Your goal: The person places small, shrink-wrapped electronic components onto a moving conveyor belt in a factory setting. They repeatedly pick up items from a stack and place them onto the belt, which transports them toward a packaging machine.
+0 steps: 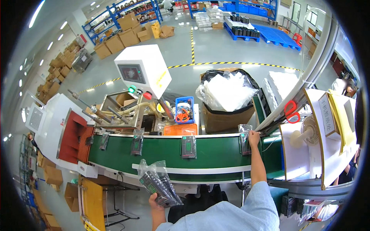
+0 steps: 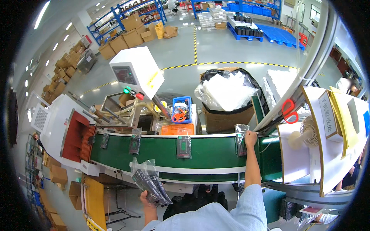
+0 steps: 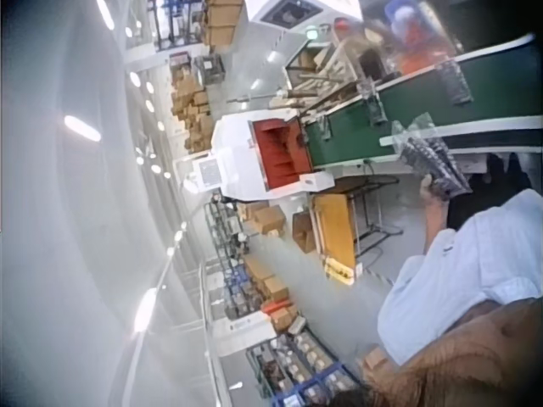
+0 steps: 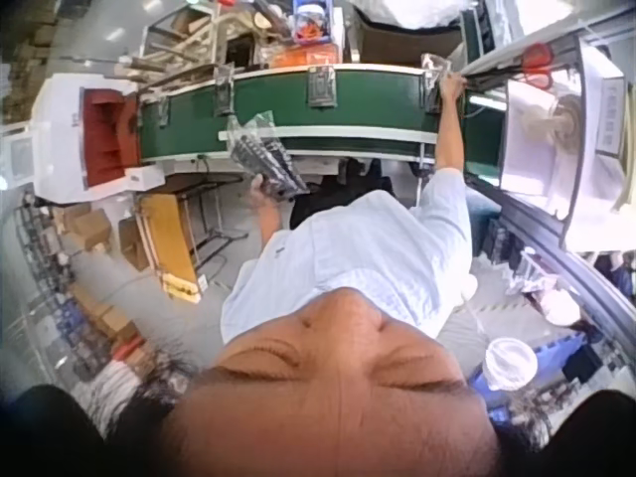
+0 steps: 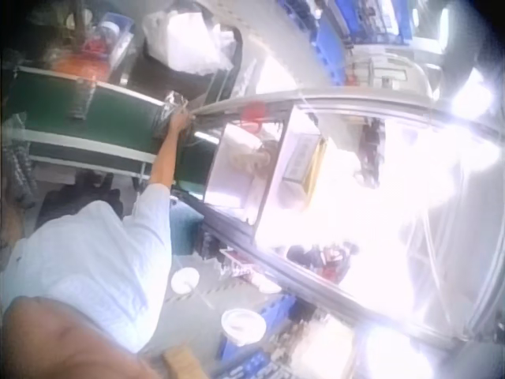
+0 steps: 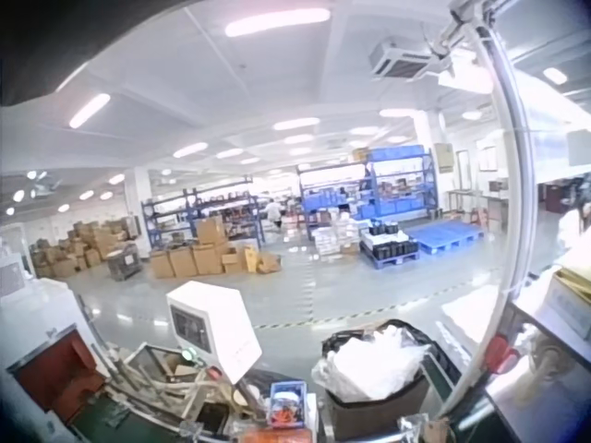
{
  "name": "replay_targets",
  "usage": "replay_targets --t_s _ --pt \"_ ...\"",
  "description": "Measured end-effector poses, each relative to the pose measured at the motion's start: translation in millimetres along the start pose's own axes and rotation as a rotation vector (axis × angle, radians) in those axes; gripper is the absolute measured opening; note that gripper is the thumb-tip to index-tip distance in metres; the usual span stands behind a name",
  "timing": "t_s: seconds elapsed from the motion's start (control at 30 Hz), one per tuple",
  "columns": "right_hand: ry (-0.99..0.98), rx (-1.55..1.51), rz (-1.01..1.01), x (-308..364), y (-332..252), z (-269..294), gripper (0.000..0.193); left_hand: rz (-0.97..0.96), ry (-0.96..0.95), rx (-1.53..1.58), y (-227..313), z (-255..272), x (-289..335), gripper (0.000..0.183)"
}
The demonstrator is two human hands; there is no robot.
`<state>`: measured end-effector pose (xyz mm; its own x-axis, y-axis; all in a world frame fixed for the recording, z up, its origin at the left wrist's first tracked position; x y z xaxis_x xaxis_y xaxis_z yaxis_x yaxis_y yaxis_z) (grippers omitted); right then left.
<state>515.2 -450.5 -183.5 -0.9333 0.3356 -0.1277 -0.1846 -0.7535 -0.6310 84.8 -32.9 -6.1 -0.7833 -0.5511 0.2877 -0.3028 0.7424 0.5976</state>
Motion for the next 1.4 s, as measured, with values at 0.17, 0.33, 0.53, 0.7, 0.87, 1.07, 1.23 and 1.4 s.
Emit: replay_targets --t_s 0.17,0.33,0.53,0.7,0.87,1.07,1.23,1.4 --pt "-0.106 -0.120 -0.078 34 -50 -12 0.025 0.054 0.061 -0.021 12 -41 19 0.052" --pt "-0.115 -0.158 -0.096 56 -69 -29 0.033 0.185 -0.031 0.074 19 -14 15 0.041" --pt "0.020 -0.052 0.008 70 -85 -22 0.041 0.138 -0.042 0.082 35 -11 20 0.040" --pt "-0.309 -0.337 0.242 135 -152 -16 0.034 0.139 -0.070 -0.025 38 -13 14 0.044" --pt "-1.667 -0.830 0.100 319 -313 68 0.037 0.153 -0.140 -0.126 40 -13 18 0.048" --pt "-1.455 -0.748 0.150 343 -342 97 0.030 0.202 -0.185 -0.156 43 -13 16 0.052" --pt "-1.413 -0.593 0.302 342 -328 102 0.028 0.210 -0.112 -0.072 46 -7 15 0.053" --pt "-1.370 -0.523 0.374 339 -319 113 0.026 0.098 -0.191 0.082 55 -44 -1 0.064"
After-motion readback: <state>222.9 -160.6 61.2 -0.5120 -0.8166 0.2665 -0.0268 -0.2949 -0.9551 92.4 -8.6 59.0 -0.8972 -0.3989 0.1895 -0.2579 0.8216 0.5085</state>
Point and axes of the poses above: each hand's wrist, its own x-axis away from the middle knuckle, its own z-axis out of the back of the hand, y = z × x, the point moved 3 cm from there along -x, towards the middle knuckle, and after that the axes turned 8 degrees about -z, right-handed, at the moved point
